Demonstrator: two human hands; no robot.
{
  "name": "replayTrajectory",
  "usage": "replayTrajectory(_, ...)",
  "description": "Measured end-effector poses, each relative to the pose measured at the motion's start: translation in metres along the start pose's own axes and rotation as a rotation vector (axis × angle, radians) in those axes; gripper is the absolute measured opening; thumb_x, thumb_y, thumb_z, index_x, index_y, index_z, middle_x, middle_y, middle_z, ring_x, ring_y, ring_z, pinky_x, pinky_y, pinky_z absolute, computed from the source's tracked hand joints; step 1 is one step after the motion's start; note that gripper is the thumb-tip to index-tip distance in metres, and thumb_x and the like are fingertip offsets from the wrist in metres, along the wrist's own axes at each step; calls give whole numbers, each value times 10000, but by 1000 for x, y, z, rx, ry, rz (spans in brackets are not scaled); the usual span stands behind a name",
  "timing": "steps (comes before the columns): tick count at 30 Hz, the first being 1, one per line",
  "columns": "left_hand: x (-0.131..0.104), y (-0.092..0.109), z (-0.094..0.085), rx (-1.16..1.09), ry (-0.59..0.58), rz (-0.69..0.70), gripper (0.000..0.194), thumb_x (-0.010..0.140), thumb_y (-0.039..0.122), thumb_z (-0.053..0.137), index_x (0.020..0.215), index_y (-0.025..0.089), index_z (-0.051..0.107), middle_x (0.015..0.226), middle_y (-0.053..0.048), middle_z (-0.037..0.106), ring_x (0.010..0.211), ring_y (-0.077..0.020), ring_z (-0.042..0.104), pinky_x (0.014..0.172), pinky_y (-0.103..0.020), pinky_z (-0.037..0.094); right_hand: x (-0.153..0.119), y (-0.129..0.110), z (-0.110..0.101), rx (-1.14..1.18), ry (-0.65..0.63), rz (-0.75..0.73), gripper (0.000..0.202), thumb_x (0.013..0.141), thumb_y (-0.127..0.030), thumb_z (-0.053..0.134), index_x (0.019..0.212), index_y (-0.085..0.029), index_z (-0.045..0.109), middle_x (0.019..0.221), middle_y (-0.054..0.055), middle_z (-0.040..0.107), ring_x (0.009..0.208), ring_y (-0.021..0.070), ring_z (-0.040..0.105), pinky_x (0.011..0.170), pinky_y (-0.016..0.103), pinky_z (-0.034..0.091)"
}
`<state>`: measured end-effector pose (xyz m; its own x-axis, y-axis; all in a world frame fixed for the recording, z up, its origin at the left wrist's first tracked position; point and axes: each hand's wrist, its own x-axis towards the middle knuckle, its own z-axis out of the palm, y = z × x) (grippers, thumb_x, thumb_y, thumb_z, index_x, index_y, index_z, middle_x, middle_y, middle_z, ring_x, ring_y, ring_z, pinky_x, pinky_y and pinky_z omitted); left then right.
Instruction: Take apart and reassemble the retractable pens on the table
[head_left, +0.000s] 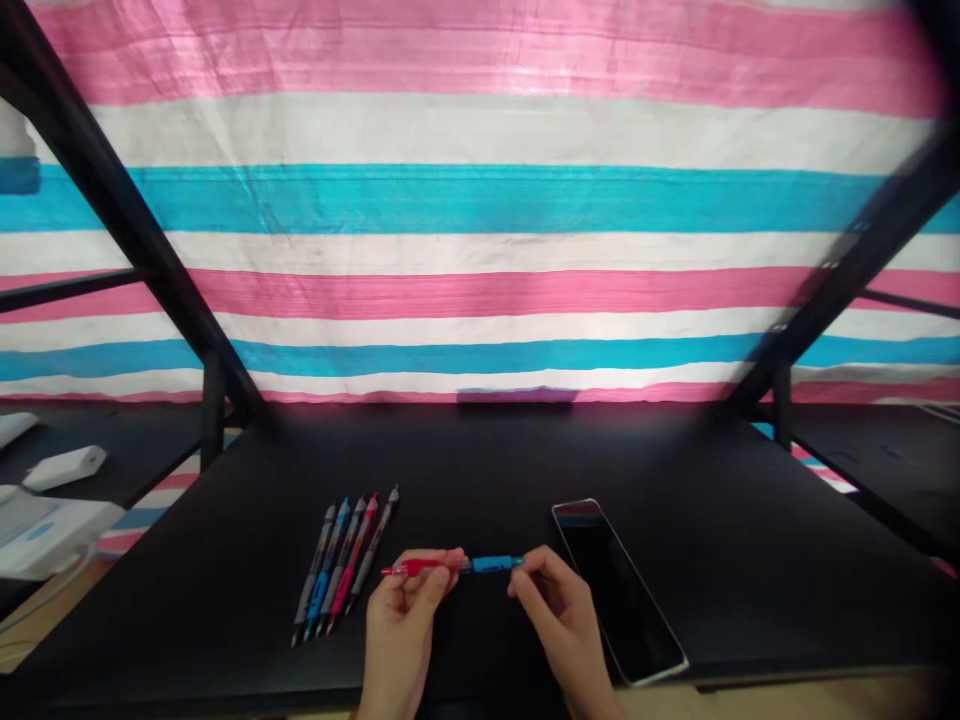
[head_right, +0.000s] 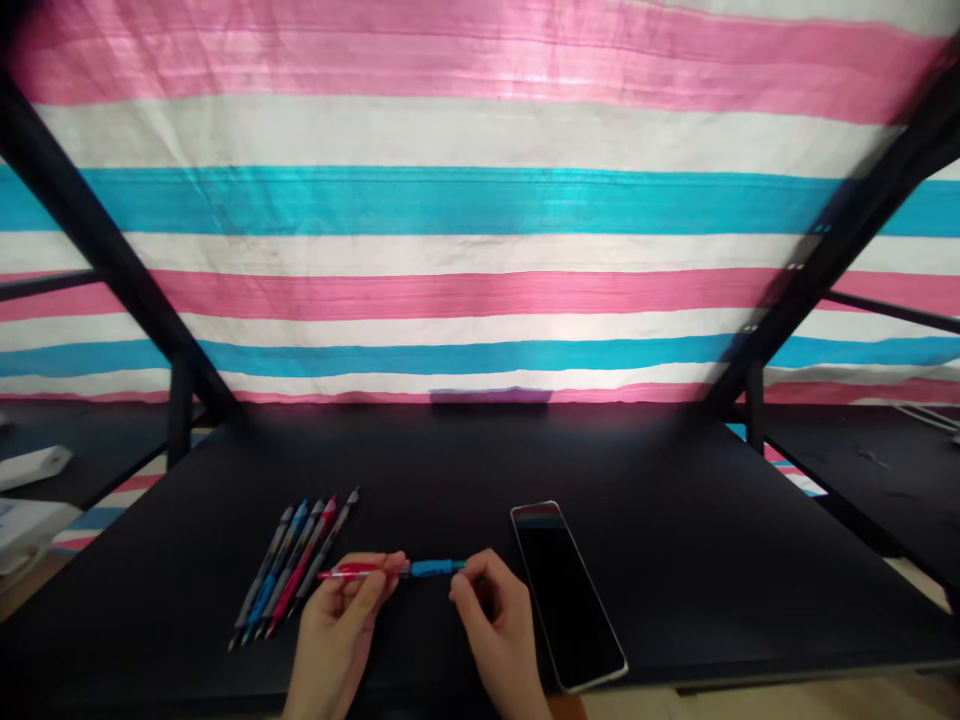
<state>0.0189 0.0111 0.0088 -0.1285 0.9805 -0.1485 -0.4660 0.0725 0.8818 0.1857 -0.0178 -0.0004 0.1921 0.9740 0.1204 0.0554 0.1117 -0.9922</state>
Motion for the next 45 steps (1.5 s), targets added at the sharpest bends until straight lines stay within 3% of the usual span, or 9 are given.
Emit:
replayTrajectory(4,0,1,0,5,2,-3,350,588,402,938,780,158,775,815,-94,805,859,-255,773,817,-297,610,1,-2,0,0,-25,-5,449,1014,-490,479,720,-184,624,659,17,595,609,152,509,586,256,402)
replayTrajectory(6,0,2,1,10,5,-2,353,582,400,938,776,156,772,815,-97,803,860,-266,773,806,-306,612,1,-3,1,-44,-16,-3,451,998,-479,518,666,-186,602,632,8,569,602,150,511,582,254,401)
replayTrajectory(10,-1,4,2,3,12,-5,343,589,394,930,781,164,762,809,-90,800,857,-278,773,781,-318,616,1,-3,1,-12,-10,3,307,951,-474,596,885,-186,678,746,24,641,656,164,561,592,250,425)
replayTrajectory(14,-1,4,3,15,27,-1,355,579,401,932,773,159,758,805,-91,796,838,-275,772,758,-312,617,1,-4,2,-50,2,3,434,985,-485,535,675,-190,607,629,6,581,599,152,536,576,249,417)
replayTrajectory(19,-1,4,3,-21,28,-7,369,557,410,951,767,168,768,779,-77,792,820,-249,768,745,-282,612,2,-7,2,-7,-8,10,349,950,-495,592,814,-186,680,686,24,655,622,166,585,582,247,443)
replayTrajectory(23,-1,4,4,-34,34,10,350,558,390,958,766,175,778,831,-69,797,794,-221,763,743,-265,608,2,-3,2,-15,14,4,352,930,-465,633,721,-185,680,635,19,635,610,167,595,590,252,461)
replayTrajectory(28,1,2,2,-76,78,13,357,551,393,962,771,179,780,812,-46,784,775,-190,749,742,-242,602,1,9,-3,138,139,34,271,835,-437,762,929,-186,726,736,43,699,589,163,606,534,251,476)
replayTrajectory(35,3,-3,-1,-162,114,22,355,565,348,966,823,190,779,781,-20,770,734,-152,731,728,-209,596,-1,12,-5,398,216,2,205,833,-398,789,861,-213,704,659,-19,603,580,132,568,570,237,474)
replayTrajectory(45,2,1,2,-210,135,41,345,582,337,962,823,175,774,782,-23,757,715,-137,718,728,-199,594,-1,12,-9,578,214,-32,88,837,-300,770,832,-228,720,759,-12,553,600,103,517,545,212,440)
